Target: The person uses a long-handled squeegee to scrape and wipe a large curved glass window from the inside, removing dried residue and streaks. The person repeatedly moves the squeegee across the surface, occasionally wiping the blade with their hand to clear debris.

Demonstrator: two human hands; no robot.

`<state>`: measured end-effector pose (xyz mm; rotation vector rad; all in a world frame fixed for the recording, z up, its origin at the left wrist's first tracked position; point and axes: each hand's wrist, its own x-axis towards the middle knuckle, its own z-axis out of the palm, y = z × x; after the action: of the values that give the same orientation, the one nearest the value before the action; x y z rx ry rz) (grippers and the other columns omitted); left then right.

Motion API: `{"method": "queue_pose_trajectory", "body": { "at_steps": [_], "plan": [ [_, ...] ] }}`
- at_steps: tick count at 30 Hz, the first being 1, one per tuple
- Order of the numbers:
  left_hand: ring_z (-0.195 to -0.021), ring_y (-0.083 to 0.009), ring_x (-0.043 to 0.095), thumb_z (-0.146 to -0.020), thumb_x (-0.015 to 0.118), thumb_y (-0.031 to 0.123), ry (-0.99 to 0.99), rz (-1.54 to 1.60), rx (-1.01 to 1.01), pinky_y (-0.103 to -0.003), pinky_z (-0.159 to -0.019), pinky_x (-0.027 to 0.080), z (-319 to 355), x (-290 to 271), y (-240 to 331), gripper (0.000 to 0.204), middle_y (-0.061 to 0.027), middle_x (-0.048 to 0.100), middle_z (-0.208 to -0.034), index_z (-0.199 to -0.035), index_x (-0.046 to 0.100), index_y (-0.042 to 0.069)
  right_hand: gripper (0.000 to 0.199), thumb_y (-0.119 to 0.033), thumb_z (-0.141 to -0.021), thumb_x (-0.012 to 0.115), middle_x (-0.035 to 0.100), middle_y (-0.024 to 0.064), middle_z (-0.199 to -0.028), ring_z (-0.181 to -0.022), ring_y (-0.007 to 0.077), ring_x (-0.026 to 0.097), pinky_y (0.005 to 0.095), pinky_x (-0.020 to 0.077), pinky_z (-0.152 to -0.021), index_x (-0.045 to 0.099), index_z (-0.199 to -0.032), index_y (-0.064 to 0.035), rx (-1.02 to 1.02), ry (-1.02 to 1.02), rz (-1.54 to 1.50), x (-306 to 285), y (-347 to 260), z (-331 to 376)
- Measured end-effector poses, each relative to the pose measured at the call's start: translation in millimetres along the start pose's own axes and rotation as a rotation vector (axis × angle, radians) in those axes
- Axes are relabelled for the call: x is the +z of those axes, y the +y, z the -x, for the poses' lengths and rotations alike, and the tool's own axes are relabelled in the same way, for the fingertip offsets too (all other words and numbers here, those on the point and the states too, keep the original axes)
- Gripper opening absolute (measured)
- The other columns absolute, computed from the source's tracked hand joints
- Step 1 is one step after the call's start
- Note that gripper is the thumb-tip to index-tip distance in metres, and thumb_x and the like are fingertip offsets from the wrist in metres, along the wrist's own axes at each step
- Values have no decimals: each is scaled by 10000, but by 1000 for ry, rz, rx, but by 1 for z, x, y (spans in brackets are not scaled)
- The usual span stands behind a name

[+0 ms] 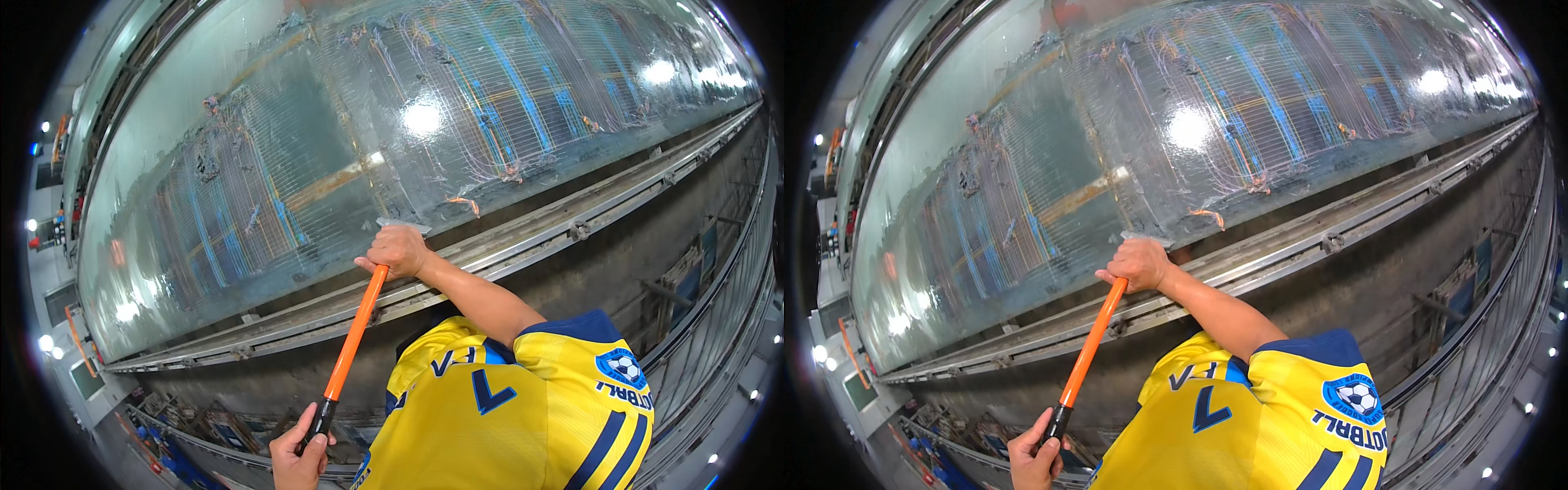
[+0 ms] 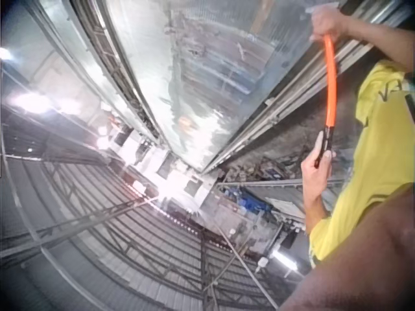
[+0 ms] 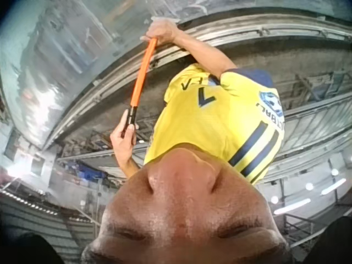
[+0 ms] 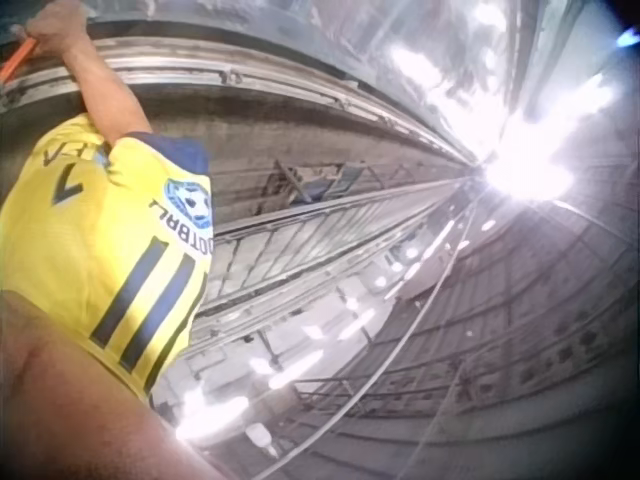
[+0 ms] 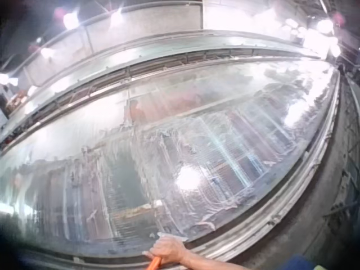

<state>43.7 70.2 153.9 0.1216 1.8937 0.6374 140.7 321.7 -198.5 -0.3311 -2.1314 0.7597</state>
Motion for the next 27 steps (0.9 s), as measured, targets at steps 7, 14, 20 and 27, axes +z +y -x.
{"method": "queue_pose_trajectory", "body": {
  "at_steps": [7, 14, 20, 27],
  "plan": [
    [-691, -44, 488, -963, 697, 82, 127, -339, 147, -221, -601, 409, -10, -11, 51, 448, 19, 647, -863, -1401, 631, 13, 498, -264, -829, 799, 439, 25, -503, -469, 242, 490, 381, 378, -456, 423, -521, -152, 38, 94, 8, 17, 16, -26],
    [-724, -46, 490, -969, 697, 81, 121, -458, 135, -211, -630, 408, -38, -29, 81, 444, 25, 632, -877, -1398, 625, -10, 484, -258, -829, 798, 422, 15, -502, -462, 237, 474, 373, 372, -455, 428, -532, -160, 51, 111, -12, 33, 39, -53],
    [-634, -43, 529, -948, 650, 37, 189, -228, 249, -217, -575, 418, -94, -13, 68, 462, -35, 663, -783, -1396, 594, -60, 439, -294, -852, 769, 492, 26, -521, -495, 254, 531, 399, 422, -481, 493, -537, -164, -79, 111, 57, 47, 120, -111],
    [-751, -54, 541, -910, 703, 69, 236, -245, 283, -227, -690, 459, -81, -25, 12, 479, -14, 675, -834, -1367, 616, -47, 437, -308, -886, 750, 572, 73, -573, -603, 313, 579, 451, 454, -607, 547, -544, -127, -175, -129, -74, 41, 79, -121]
  ]
}}
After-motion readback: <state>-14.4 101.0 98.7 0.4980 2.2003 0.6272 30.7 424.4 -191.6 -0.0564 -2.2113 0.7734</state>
